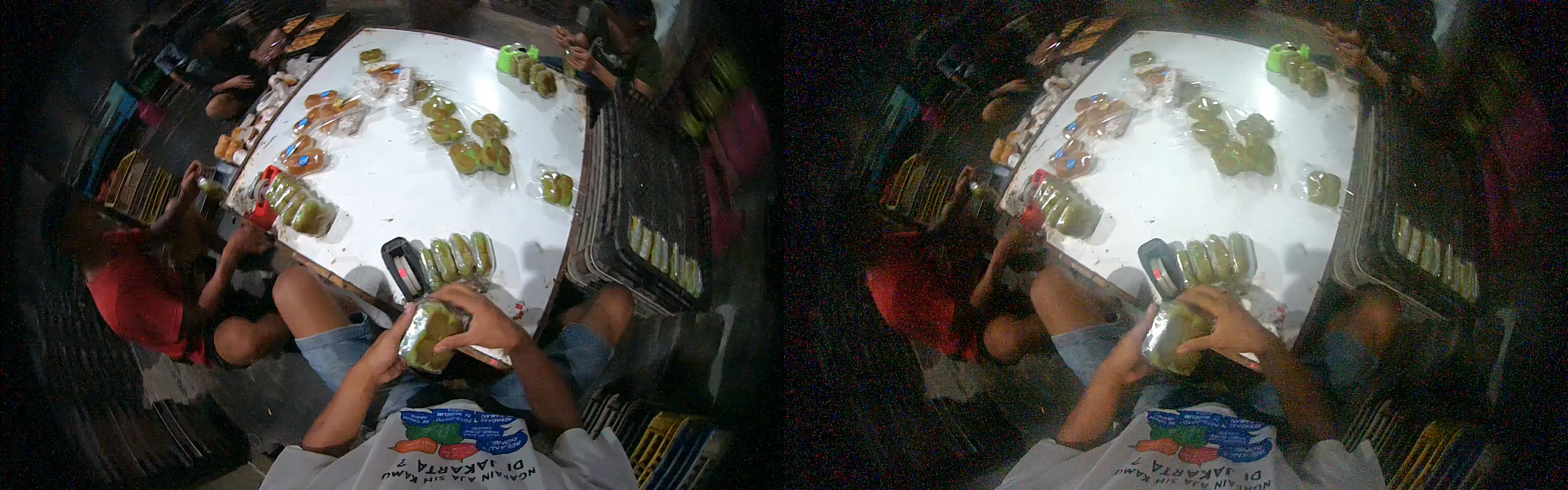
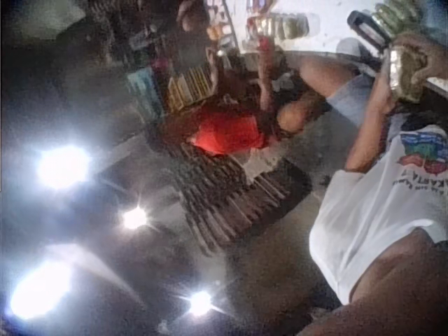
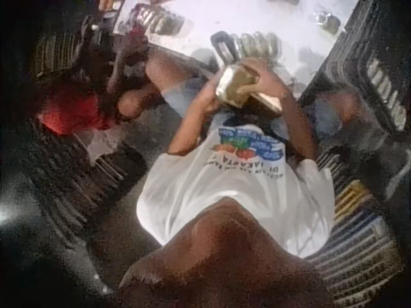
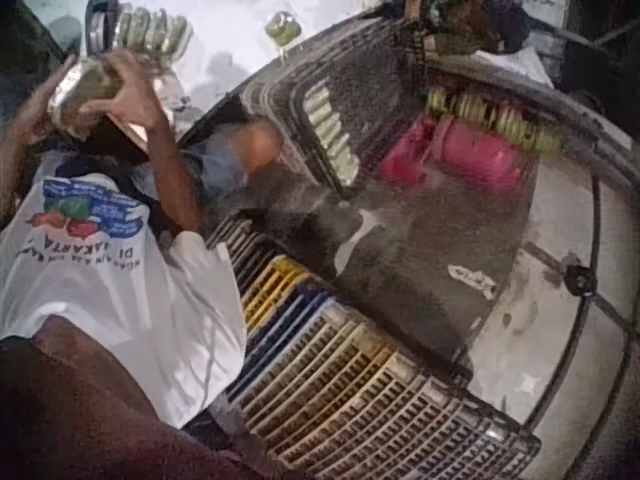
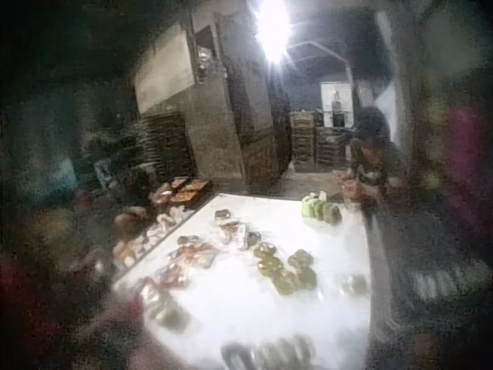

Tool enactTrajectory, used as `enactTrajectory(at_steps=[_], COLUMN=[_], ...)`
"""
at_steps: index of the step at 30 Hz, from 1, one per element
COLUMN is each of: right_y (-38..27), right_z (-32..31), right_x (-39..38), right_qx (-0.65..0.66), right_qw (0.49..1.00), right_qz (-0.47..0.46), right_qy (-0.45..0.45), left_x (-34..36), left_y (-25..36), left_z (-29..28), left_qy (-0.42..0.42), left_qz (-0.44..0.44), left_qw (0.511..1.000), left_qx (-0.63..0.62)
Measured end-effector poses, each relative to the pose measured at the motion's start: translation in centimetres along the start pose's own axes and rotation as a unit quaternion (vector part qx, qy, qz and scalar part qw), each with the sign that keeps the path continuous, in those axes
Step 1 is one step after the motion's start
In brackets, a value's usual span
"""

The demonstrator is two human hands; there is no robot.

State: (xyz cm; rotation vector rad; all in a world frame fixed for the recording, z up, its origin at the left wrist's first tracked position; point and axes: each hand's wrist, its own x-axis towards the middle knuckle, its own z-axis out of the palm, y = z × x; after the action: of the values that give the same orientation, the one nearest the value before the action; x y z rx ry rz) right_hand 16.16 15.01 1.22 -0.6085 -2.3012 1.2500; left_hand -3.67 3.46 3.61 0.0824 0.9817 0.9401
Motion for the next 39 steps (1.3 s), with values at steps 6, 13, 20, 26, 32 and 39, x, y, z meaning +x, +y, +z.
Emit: enactTrajectory(at_steps=[6, 13, 20, 26, 32, 39], right_y=[1.2, 10.2, 11.3, 11.7, 5.0, 0.9], right_z=[-0.6, -2.3, 0.5, -1.4, -5.6, 0.0], right_x=[2.1, 1.0, 1.2, 0.3, 0.5, -1.0], right_qx=[0.019, -0.153, -0.155, -0.112, 0.222, 0.14], right_qw=[0.924, 0.883, 0.905, 0.825, 0.878, 0.964], right_qz=[0.123, 0.218, 0.241, 0.308, 0.247, 0.131], right_qy=[0.362, 0.387, 0.316, 0.46, 0.345, 0.182], left_x=[1.8, 13.5, 38.2, 31.6, 8.3, 3.5], left_y=[5.6, 13.2, 15.6, 14.0, 12.1, 5.3], left_z=[2.7, 11.2, 9.7, 16.4, 14.9, 7.1], left_qy=[0.05, 0.027, 0.259, 0.037, -0.065, -0.051], left_qz=[0.167, 0.324, 0.294, 0.314, 0.298, 0.208], left_qw=[0.981, 0.78, 0.625, 0.854, 0.88, 0.973], left_qx=[0.084, 0.535, 0.676, 0.413, 0.365, 0.084])
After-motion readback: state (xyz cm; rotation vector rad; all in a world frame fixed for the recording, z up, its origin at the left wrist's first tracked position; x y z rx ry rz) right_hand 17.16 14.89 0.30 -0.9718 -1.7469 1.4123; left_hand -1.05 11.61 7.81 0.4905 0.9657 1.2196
